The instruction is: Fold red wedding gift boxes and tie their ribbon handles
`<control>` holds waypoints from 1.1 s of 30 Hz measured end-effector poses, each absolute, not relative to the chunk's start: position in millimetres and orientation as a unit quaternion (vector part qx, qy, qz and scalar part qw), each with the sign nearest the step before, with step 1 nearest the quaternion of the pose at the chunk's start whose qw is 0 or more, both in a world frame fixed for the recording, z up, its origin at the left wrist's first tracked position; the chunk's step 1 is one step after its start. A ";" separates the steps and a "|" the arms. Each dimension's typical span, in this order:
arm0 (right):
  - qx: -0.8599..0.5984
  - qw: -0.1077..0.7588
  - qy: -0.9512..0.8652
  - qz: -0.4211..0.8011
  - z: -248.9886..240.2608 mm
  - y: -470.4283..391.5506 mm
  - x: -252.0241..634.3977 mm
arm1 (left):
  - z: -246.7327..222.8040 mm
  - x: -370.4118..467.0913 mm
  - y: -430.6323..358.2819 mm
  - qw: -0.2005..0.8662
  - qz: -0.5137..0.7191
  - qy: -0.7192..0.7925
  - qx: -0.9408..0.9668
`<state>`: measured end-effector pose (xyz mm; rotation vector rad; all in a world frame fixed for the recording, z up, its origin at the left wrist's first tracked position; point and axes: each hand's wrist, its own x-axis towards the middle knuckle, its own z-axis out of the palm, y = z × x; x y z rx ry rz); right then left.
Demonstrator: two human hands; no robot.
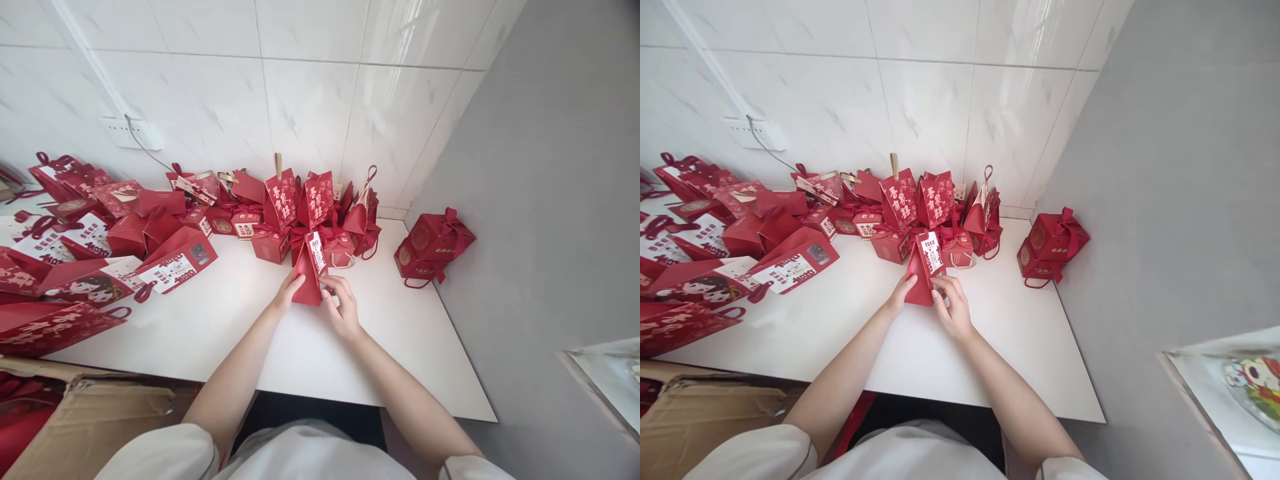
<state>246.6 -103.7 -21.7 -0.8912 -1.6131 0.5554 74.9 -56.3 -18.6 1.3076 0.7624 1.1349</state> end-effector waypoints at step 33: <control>-0.378 0.528 -0.553 0.522 -47.2 -73.6 264.4 | 21.5 73.4 -62.5 0.729 0.530 0.232 0.367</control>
